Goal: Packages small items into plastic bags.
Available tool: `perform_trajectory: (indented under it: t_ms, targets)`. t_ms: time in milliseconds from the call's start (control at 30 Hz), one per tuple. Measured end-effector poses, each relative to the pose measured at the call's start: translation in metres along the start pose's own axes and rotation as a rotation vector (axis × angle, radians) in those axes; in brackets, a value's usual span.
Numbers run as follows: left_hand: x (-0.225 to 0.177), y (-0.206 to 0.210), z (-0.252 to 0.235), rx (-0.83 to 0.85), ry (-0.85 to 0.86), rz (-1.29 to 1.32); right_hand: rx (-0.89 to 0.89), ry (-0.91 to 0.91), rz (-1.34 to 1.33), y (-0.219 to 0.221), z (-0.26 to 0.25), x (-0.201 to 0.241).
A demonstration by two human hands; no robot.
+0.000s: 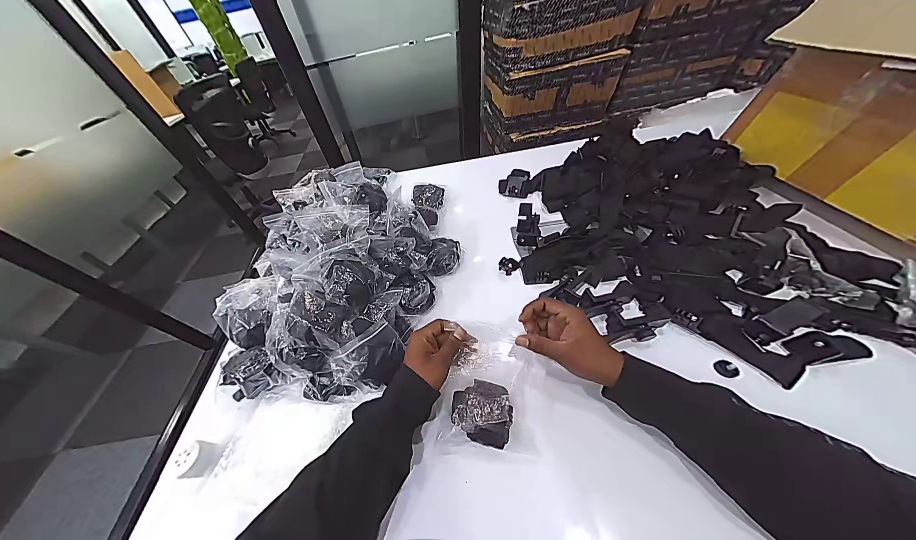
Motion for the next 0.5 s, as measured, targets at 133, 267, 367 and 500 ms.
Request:
perform_trajectory:
  t_ms: [133,267,367,500]
  targets:
    - [0.001,0.000,-0.001,0.038,0.002,0.033,0.111,0.109,0.033,0.000,-0.001,-0.001]
    - [-0.008,0.004,0.004,0.073,-0.096,0.099,0.030,0.081,0.047,0.001,0.001,0.001]
    - [-0.013,0.002,0.004,0.043,-0.137,0.088,-0.057,0.056,0.063,-0.001,-0.002,0.006]
    - [0.000,-0.004,-0.001,-0.014,-0.075,0.015,-0.040,0.065,0.029,-0.002,-0.002,0.002]
Point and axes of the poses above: each hand's wrist, its own z-axis away from the middle knuckle, its own y-axis out of the palm, x = y × z, the point moved 3 cm from there along -z, towards the middle knuckle, and after that the axes turned 2 degrees about z, right-handed, at the moved point
